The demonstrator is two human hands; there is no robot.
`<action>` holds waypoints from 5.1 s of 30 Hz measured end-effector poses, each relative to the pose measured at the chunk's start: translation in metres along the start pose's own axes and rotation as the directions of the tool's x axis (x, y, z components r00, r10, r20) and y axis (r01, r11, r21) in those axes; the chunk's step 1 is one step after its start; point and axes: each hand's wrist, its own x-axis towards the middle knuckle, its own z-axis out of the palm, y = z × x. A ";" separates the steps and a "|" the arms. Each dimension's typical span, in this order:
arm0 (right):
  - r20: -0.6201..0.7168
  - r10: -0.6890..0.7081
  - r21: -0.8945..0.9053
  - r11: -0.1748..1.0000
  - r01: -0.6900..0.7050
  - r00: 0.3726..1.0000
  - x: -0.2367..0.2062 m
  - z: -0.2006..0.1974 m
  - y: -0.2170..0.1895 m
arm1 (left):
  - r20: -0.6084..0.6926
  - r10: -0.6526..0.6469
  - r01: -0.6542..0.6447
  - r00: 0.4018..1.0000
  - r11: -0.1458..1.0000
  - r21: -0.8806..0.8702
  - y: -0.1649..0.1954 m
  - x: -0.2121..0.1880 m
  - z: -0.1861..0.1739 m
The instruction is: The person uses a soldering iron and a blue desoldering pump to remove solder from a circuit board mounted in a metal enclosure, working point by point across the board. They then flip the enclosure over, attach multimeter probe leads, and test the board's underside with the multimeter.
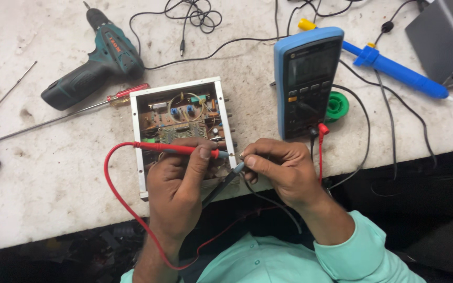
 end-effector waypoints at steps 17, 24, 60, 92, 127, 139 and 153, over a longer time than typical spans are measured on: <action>0.001 0.014 -0.008 1.000 -0.014 1.000 0.000 -0.002 0.001 | 0.017 0.015 -0.015 1.000 0.999 0.035 0.001 0.001 0.000; 0.005 0.009 -0.029 1.000 -0.009 1.000 0.000 -0.002 0.000 | -0.001 0.015 -0.015 1.000 0.998 0.067 0.000 0.001 0.001; 0.010 0.006 -0.046 0.999 -0.005 1.000 0.000 -0.002 0.000 | 0.004 0.049 -0.049 0.999 0.996 0.074 -0.004 0.000 0.001; 0.040 -0.009 0.259 0.966 -0.002 0.999 0.005 -0.011 0.008 | 0.368 0.349 -0.435 0.862 0.882 0.183 -0.001 -0.016 -0.004; 0.133 -0.022 0.263 0.965 -0.014 0.991 0.000 -0.025 0.009 | -0.059 -0.125 0.136 0.990 0.956 0.258 0.026 -0.035 -0.067; 0.008 0.074 -0.079 0.994 -0.074 0.997 0.003 -0.002 -0.002 | 0.250 0.143 -0.005 0.958 0.875 -0.484 -0.010 0.003 -0.037; 0.025 0.102 0.012 0.995 -0.103 0.994 0.004 -0.004 -0.001 | 0.188 0.076 -0.040 0.979 0.981 -0.192 -0.004 0.001 -0.007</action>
